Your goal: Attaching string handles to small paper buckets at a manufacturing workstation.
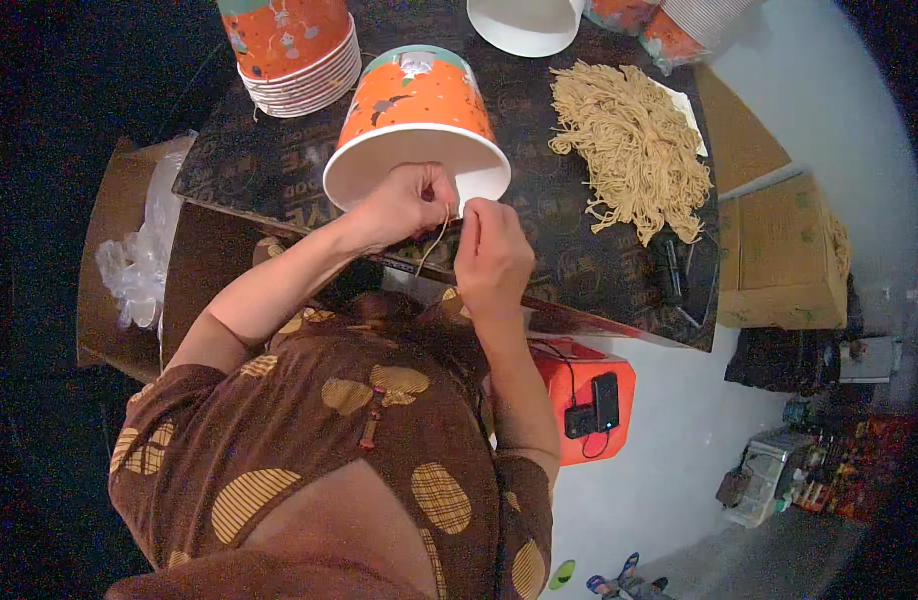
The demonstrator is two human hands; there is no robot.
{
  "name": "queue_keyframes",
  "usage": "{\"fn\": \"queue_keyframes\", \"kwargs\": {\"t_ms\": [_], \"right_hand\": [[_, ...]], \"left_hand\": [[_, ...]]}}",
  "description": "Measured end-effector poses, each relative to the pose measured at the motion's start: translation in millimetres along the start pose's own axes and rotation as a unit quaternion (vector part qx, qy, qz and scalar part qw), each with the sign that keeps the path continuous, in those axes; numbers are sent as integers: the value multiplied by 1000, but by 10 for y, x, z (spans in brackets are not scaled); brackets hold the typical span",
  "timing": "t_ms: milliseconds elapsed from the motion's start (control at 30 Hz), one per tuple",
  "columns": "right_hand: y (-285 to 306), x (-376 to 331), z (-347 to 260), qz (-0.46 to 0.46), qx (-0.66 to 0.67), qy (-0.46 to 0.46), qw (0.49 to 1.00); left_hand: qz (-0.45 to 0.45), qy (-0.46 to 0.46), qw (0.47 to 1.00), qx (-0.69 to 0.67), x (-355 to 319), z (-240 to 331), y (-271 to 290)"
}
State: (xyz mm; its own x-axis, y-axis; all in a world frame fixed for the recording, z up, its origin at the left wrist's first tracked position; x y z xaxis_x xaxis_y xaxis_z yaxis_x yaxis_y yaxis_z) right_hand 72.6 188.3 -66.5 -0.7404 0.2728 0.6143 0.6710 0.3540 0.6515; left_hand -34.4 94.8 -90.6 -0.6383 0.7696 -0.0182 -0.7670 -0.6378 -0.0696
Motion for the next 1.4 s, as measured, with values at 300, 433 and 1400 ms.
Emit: {"fn": "queue_keyframes", "kwargs": {"t_ms": [300,433,1400], "right_hand": [[-161,-10,-16,46,13,-17,999],[-192,-23,5,36,16,-20,999],[-98,97,-3,-75,94,-66,991]], "left_hand": [[1,-112,984,135,-110,135,-28],[33,-193,946,260,-159,257,-81],[53,-200,952,224,-170,134,-28]]}}
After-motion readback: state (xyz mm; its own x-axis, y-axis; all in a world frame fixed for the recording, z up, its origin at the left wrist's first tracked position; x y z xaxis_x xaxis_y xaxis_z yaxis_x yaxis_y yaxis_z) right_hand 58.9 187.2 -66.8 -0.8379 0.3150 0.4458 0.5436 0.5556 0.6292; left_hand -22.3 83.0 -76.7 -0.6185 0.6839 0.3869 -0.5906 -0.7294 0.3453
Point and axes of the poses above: each hand's wrist, its own x-axis towards the middle knuckle, its own y-axis out of the back of the hand, z = x × y, the point moved 5 cm from there along x, towards the middle knuckle, and after that the axes turned 5 degrees about -x, right-handed, at the moved point
